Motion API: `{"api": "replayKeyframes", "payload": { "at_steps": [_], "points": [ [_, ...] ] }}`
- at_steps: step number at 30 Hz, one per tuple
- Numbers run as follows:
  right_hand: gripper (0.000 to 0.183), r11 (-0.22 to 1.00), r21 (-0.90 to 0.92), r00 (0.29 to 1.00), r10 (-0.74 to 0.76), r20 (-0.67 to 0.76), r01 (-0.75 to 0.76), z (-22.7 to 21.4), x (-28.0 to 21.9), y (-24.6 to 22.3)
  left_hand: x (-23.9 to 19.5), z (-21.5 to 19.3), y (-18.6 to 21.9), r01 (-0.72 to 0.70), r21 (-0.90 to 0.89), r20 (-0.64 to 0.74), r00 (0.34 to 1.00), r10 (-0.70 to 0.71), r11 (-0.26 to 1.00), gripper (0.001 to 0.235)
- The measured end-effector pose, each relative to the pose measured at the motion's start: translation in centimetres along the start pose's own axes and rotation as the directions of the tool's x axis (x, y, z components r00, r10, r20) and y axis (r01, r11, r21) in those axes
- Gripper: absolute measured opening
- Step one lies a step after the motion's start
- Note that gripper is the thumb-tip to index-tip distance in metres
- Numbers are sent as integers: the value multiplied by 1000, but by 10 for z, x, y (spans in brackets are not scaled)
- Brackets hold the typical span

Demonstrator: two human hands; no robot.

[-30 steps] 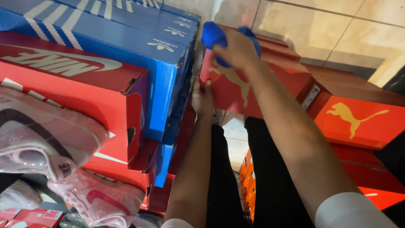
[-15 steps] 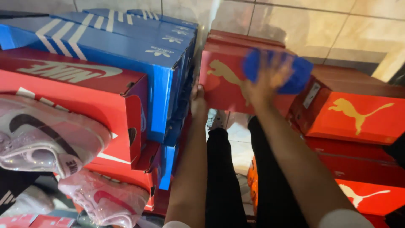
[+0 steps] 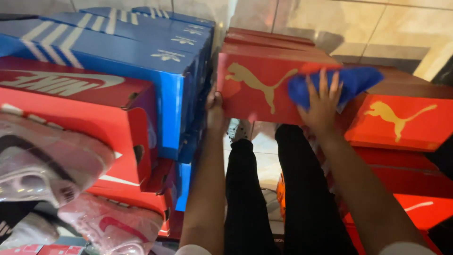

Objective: Cleaning and inspecting shoeboxes using a cloth

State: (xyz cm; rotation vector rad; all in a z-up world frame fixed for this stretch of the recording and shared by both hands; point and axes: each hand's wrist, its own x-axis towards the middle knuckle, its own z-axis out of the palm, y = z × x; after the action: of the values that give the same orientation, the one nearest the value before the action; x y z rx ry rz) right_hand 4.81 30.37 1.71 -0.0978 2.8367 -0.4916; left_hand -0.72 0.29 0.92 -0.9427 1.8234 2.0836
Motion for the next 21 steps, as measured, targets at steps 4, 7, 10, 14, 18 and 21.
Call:
{"api": "replayKeyframes", "payload": {
  "at_steps": [4,7,10,14,18,21],
  "points": [
    [105,975,-31,974,217,-64,-219,-7,89,-68,15,-8,6,260,-205,39,965,-258,944,48],
    [90,997,-20,997,78,-31,-78,32,109,-130,9,-7,2,283,-361,-17,951,-310,889,51],
    [80,984,95,988,-151,-18,152,64,61,-146,15,-1,-10,203,-453,-86,959,-270,868,47],
    [96,976,-6,975,-217,47,218,49,-12,-100,6,24,37,171,53,-78,983,-166,984,64],
    [102,959,-42,951,284,121,-281,18,-27,-30,-9,49,20,43,400,-138,990,13,916,70],
    [78,883,336,776,454,-438,-328,32,5,36,-6,50,10,50,471,-162,986,31,881,64]
  ]
}}
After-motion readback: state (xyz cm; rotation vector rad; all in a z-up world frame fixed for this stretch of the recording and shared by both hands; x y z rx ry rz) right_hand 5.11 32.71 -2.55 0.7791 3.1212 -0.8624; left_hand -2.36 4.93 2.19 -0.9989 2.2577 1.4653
